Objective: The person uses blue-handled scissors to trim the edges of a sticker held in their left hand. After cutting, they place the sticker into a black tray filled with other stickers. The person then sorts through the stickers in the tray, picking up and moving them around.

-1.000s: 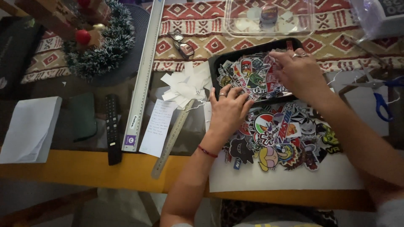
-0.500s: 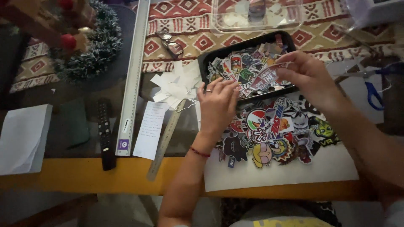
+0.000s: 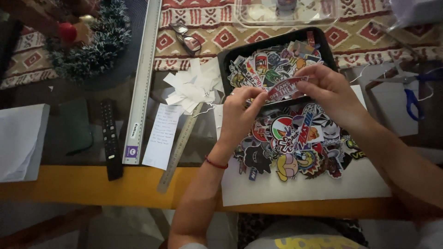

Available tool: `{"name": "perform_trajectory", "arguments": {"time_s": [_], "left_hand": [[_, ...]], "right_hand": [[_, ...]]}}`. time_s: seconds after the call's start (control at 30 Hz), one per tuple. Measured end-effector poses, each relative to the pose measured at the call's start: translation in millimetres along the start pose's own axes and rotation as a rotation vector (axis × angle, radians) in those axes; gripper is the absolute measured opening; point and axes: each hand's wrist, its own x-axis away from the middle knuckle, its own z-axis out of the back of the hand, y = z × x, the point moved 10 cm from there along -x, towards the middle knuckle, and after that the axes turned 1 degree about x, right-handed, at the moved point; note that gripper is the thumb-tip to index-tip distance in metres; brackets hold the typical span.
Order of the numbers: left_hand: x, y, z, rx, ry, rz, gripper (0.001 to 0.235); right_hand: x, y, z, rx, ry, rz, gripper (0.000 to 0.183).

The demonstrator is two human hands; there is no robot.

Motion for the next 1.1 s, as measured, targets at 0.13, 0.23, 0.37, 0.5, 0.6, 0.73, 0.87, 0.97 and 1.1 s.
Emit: {"name": "perform_trajectory", "arguments": {"time_s": [0.13, 0.23, 0.37, 0.5, 0.6, 0.73, 0.87, 0.97, 1.1], "left_hand": [[0, -2, 4, 0.048, 0.014, 0.062, 0.026], [0, -3, 7, 0.106, 0.025, 0.108, 0.027], [0, -9, 8, 0.151, 0.026, 0.155, 0.028], [-1, -9, 11, 0.164, 0.047, 0.169, 0.028], [1, -10, 11, 0.159, 0.061, 0.169, 0.03], [2, -10, 9, 0.177, 0.048, 0.177, 0.029], [6, -13, -2, 0.361, 0.069, 0.2, 0.025], [6, 6, -11, 0.379, -0.004, 0.18, 0.019], [8, 20, -11, 0.428, -0.013, 0.211, 0.019]], "right_hand": [[-1, 3, 0, -0.087, -0.018, -0.001, 0.02], [-2, -1, 0, -0.041, -0.03, 0.014, 0.022], [0, -3, 3, -0.002, -0.032, -0.002, 0.022], [-3, -2, 5, 0.081, -0.051, 0.051, 0.025], [-6, 7, 7, 0.064, -0.064, 0.082, 0.024], [-2, -1, 3, 0.098, -0.074, 0.083, 0.025], [3, -7, 8, 0.012, 0.055, 0.163, 0.026], [12, 6, 4, 0.03, 0.089, 0.215, 0.023], [40, -11, 3, 0.114, 0.053, 0.343, 0.017]]}}
